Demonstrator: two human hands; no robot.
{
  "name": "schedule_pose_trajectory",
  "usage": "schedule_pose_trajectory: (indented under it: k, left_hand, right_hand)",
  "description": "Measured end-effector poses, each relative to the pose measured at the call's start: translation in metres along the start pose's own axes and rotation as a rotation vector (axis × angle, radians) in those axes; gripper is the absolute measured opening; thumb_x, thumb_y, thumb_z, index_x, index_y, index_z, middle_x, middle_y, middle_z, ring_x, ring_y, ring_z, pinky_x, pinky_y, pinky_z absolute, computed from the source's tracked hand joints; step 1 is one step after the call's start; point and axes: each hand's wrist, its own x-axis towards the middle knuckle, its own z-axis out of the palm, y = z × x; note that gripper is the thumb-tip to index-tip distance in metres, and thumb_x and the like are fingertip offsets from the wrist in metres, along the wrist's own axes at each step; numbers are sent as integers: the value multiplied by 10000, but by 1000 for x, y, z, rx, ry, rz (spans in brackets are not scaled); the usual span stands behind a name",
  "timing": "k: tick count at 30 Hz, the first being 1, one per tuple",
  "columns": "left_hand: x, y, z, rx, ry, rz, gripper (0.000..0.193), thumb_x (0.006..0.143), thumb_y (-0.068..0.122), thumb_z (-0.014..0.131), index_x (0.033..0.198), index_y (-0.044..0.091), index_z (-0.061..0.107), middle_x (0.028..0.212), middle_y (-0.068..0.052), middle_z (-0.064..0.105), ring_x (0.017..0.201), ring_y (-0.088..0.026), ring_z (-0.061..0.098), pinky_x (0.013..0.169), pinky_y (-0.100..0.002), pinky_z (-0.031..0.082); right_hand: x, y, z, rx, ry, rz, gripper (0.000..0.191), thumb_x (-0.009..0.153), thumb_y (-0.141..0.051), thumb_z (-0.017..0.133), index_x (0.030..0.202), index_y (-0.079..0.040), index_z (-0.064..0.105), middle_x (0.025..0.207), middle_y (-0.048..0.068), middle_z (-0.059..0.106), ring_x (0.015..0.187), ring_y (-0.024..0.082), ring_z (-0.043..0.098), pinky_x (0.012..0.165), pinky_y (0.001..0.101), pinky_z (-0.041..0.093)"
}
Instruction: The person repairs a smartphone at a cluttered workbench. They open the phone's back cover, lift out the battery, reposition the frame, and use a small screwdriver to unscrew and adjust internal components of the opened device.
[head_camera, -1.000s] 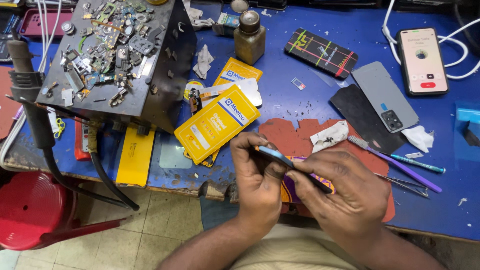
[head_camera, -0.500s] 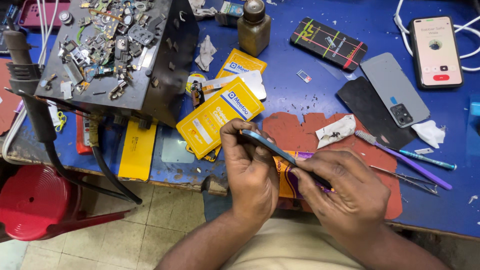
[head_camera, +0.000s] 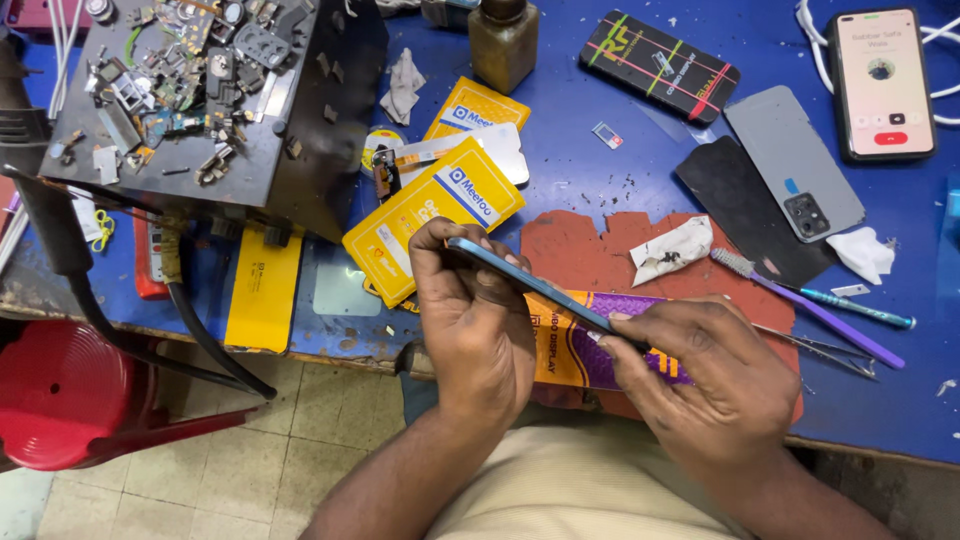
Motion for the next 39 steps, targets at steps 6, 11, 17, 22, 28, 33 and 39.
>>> schedule_pose_trajectory:
  k: [6,11,17,22,28,33,39]
  left_hand:
    - [-2,-2,0,-11,17,-13,383,1007,4,691,1280,133,454,1148,-5,555,1041,-111,578,970,-314,488]
    - [1,1,-2,-59,-54,-42,357,1039,38,692,1296,139,464,1147,-18,555,1030,-150,569,970,-343,483]
    - [10,6,-9,-154,1,-153,331,1025,100,681,1279,156,478,1108,-26,580,1017,-185,585,936,-398,497]
    - [9,-2,-9,-154,27,-218,337,1027,134,675,1290,136,465,1153,-65,595,1074,-224,604,1001,-444,493]
    - [2,11,17,847,-210,360,658,987,254,748,1483,130,334,1418,-115,432,1360,-285,453,1226,-463,340]
    - [-13,25,36,1354,-860,653,814,819,154,856,1448,152,340,1363,-154,484,1279,-353,527,1138,-572,325]
    - [-22,3,35,1348,-749,643,789,864,104,865,1474,177,370,1223,-87,502,1075,-284,530,912,-454,401]
  right_hand:
    - [-4,-1,2,13,4,-42,243,791,13,840,1011,-1,737,902,97,690,811,208,675,704,332,532]
    - [-7,5,1,46,-13,-39,279,771,-2,851,1024,-14,733,916,103,691,815,216,673,701,331,534]
    - [-14,18,9,125,35,1,374,774,-48,877,1099,-22,695,1018,123,721,938,242,736,825,327,598]
    - [-17,20,3,74,74,-7,312,834,-9,855,1114,-28,718,1012,125,738,924,228,746,824,314,603]
    - [7,6,-34,-77,27,-18,319,802,-17,862,1098,-22,744,944,124,728,820,207,731,710,318,582]
    - [27,-11,-50,-139,-94,-197,303,786,-4,831,1072,-5,730,910,134,709,834,280,724,722,373,576]
    - [26,-20,-44,-48,-42,-167,309,782,-34,850,1059,6,717,952,130,722,889,263,740,761,352,589]
